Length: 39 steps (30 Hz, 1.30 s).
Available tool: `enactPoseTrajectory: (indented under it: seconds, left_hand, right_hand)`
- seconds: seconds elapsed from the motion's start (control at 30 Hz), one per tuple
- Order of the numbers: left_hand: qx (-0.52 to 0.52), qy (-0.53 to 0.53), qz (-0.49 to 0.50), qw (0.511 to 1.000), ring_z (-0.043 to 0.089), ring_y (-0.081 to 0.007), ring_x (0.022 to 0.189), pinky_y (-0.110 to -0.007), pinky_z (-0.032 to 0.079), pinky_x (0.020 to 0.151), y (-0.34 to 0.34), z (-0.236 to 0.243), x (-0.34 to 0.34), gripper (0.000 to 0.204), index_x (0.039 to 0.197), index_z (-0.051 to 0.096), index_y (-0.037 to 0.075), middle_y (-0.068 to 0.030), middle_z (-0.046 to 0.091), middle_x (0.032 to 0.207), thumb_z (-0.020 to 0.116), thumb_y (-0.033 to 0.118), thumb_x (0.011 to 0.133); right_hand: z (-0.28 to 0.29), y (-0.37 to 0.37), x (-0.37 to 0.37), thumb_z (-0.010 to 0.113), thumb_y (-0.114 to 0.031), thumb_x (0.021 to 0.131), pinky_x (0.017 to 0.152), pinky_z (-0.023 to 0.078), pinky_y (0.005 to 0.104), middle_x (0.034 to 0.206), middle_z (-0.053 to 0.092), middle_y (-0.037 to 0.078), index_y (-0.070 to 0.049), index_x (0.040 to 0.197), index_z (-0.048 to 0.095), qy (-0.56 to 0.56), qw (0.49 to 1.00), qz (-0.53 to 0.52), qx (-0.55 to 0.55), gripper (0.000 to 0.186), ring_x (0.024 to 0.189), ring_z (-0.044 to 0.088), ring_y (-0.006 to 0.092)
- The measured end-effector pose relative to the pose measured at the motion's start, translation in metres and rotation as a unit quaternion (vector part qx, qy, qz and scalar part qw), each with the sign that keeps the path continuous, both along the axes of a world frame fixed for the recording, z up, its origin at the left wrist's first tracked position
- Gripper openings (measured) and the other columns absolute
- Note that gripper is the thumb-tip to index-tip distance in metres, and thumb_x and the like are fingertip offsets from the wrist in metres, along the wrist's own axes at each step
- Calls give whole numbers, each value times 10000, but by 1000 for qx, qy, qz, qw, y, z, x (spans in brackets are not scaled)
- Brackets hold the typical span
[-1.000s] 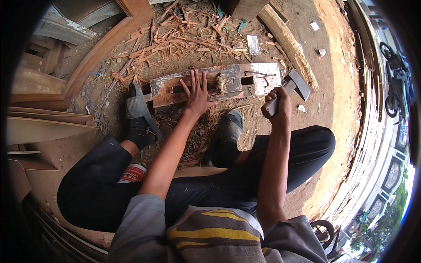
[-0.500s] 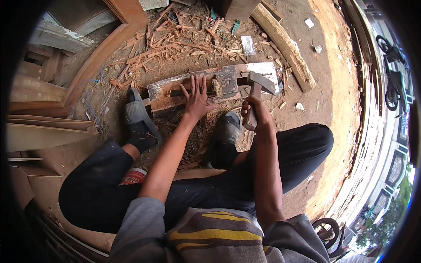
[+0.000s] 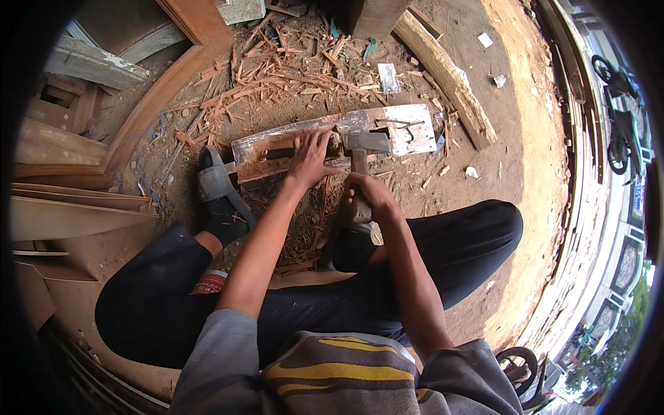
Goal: The person uses a chisel and mallet to carve a rectangular recess into a wooden plank. They then switch to a hand saw to cut a separate piece of wood.
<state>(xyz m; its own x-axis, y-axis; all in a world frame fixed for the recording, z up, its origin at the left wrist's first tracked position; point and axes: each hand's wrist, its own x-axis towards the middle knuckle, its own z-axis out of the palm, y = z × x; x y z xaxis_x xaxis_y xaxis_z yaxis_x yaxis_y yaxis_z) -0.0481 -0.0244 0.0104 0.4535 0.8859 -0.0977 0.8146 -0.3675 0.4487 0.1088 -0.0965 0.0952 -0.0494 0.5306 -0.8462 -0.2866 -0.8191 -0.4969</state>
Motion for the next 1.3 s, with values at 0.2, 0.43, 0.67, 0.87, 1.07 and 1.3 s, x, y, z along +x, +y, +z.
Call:
enactPoseTrajectory:
  seconds: [0.2,0.43,0.67,0.87,1.07,1.3]
  left_hand:
    - [5,-91,80,993,482,-387,1108,-433,413,906,11,-26,31,811,1222,402,29,-246,515,1177,727,492,640]
    - [-191,-49,82,977,392,-404,1225,-435,351,1018,27,-18,28,827,1349,302,-9,-300,439,1273,646,404,720]
    - [-196,-172,85,962,512,-362,1126,-407,419,958,24,12,14,735,1302,414,-10,-272,537,1176,634,379,718]
    - [-95,-205,84,971,571,-357,1053,-393,458,898,22,24,-7,694,1214,487,-77,-282,575,1118,636,405,738]
    - [-88,-507,235,825,424,-118,473,-279,332,419,43,38,-62,314,704,507,87,-22,463,541,477,368,842]
    - [-122,-667,520,519,373,-175,459,-323,338,471,41,42,-187,410,787,438,101,-41,401,598,375,504,827]
  right_hand:
    - [-15,11,3,526,-108,803,468,457,292,590,483,45,-25,776,488,34,989,-141,21,94,473,478,161]
    - [-26,20,11,524,-122,801,454,449,294,577,474,28,-53,771,476,-7,988,-153,-9,89,467,475,162]
    - [-33,19,13,527,-131,801,445,441,307,583,483,29,-57,777,471,0,988,-152,-23,95,465,472,164]
    - [-41,18,15,548,-120,757,446,438,308,601,518,61,-8,782,508,-5,987,-161,-6,121,485,507,173]
    - [-47,14,12,553,-135,744,456,440,310,624,536,73,18,794,530,-3,983,-181,8,163,509,524,179]
    - [-48,18,9,527,-129,766,443,441,315,623,505,58,-11,807,499,37,984,-171,24,128,494,503,179]
